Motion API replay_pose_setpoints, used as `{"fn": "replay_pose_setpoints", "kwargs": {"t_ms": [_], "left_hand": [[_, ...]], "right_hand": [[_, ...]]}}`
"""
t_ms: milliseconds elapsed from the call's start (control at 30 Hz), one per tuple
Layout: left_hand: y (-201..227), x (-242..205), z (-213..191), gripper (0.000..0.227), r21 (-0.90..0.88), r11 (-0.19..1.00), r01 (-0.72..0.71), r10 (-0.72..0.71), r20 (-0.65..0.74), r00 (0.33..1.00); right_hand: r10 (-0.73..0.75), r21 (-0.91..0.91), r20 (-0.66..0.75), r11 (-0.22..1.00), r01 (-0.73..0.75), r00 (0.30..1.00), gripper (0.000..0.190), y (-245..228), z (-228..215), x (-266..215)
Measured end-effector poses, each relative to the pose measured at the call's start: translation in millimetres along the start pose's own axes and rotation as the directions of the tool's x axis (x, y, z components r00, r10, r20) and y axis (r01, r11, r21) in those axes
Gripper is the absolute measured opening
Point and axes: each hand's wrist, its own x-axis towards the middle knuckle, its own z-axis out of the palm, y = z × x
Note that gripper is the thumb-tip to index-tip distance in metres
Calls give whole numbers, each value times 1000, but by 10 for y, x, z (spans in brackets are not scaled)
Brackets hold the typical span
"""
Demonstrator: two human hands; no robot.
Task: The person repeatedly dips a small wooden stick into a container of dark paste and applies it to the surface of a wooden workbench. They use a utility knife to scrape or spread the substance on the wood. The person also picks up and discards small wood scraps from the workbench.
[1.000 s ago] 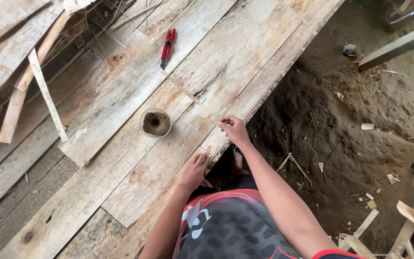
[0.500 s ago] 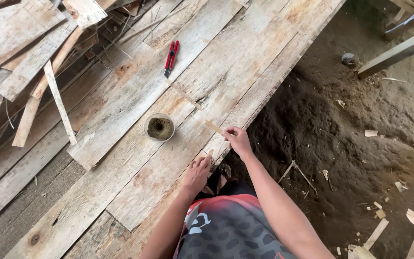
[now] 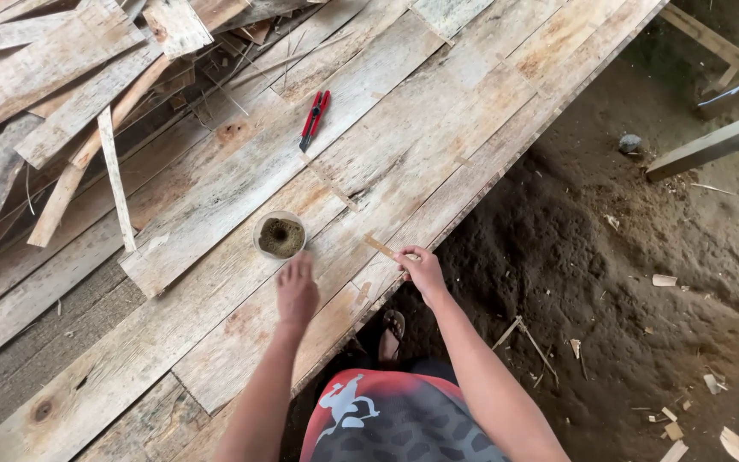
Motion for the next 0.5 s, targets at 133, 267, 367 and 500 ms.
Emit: {"fn": "replay_pose_setpoints", "kwargs": {"t_ms": [133, 267, 367, 500], "left_hand": [[-360, 283, -52, 62, 77, 996, 40, -45, 68, 997], [-569, 388, 328, 32, 81, 997, 13, -4, -109, 994], [-506, 382, 395, 23, 36, 999, -19, 22, -81, 997], [-284, 261, 375, 17, -51, 984, -171, 154, -232, 960]], "right_hand": [[-35, 35, -21, 999, 36, 999, 22, 108, -57, -2], [-49, 90, -13, 995, 50, 999, 23, 58, -67, -80], [-62, 109, -16, 992, 63, 998, 27, 59, -41, -94], [-70, 26, 7, 997, 70, 998, 25, 72, 94, -19]]}}
